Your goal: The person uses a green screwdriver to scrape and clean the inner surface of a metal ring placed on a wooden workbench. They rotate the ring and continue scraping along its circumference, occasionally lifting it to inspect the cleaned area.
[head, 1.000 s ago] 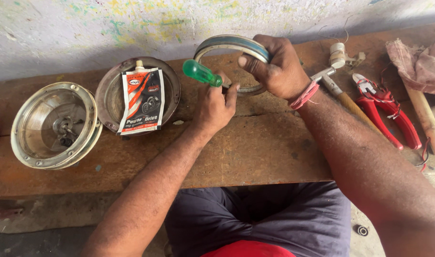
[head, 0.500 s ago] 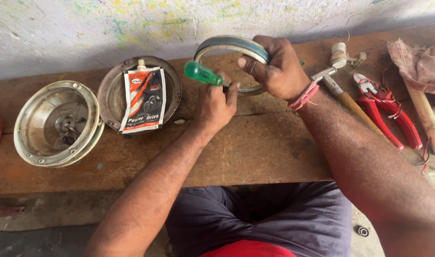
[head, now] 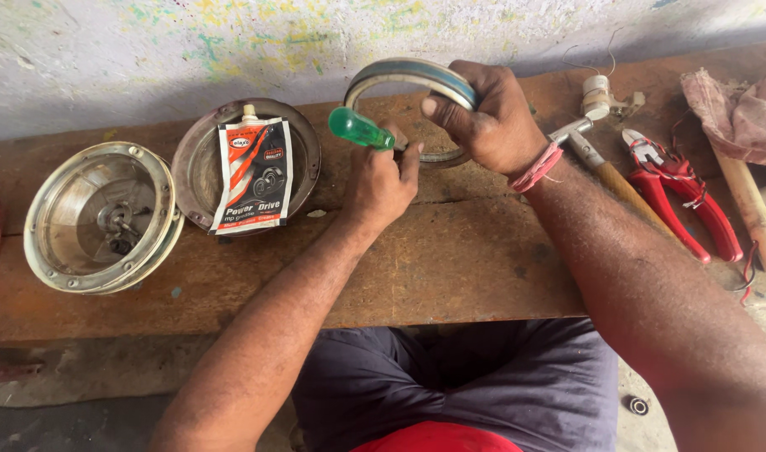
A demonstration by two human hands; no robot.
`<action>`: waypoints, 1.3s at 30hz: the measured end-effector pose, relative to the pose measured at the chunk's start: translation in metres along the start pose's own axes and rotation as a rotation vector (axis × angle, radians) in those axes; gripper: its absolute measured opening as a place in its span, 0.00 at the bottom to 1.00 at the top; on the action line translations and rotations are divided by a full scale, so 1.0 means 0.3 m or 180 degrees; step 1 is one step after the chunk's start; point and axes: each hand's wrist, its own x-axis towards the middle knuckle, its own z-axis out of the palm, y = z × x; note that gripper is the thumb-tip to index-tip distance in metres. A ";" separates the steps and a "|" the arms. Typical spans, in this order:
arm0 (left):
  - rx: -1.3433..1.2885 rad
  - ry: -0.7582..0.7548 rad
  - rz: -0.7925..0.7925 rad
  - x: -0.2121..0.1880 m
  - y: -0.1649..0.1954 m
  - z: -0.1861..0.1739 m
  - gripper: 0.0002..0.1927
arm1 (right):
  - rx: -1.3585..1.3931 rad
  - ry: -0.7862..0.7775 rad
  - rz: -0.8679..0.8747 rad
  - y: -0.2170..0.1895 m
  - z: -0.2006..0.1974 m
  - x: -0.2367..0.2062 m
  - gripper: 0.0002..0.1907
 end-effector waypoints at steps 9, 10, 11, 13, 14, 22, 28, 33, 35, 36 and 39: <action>0.0102 0.0179 0.0240 -0.006 -0.020 0.017 0.09 | -0.0025 -0.0027 -0.0056 0.018 -0.001 -0.002 0.12; 0.0032 0.0120 0.0104 0.000 -0.022 0.019 0.08 | -0.0078 -0.0053 -0.0136 0.017 0.000 -0.001 0.11; -0.0045 0.0057 -0.0040 -0.001 -0.022 0.022 0.07 | -0.0107 -0.0028 -0.0130 0.013 0.000 0.000 0.11; -0.0015 0.0066 -0.0058 -0.002 -0.021 0.025 0.08 | -0.0146 -0.0012 -0.0116 0.007 0.001 0.002 0.12; 0.0095 0.0136 0.0084 -0.002 -0.019 0.026 0.09 | -0.0071 0.0023 -0.0030 0.005 0.000 0.003 0.12; -0.0112 0.0154 0.0279 -0.002 -0.014 0.017 0.09 | -0.0020 0.0025 -0.0007 0.025 -0.001 -0.008 0.13; 0.0008 0.0268 0.0557 -0.012 -0.005 0.009 0.09 | -0.0423 0.0027 -0.0067 -0.013 -0.024 0.009 0.12; -0.0162 -0.0001 0.0321 -0.035 -0.005 -0.002 0.07 | -0.1426 0.0347 -0.1494 -0.068 -0.008 -0.008 0.18; -0.0150 0.0084 0.0417 -0.035 -0.009 0.000 0.07 | -0.1515 0.0389 -0.1722 -0.057 0.006 -0.019 0.16; -0.0155 0.0109 0.0471 -0.033 -0.011 0.001 0.08 | -0.1538 0.0402 -0.1714 -0.041 0.015 -0.021 0.13; -0.0106 0.0600 0.0863 -0.025 -0.013 -0.005 0.08 | -0.1423 0.0671 -0.0954 0.025 0.014 -0.024 0.07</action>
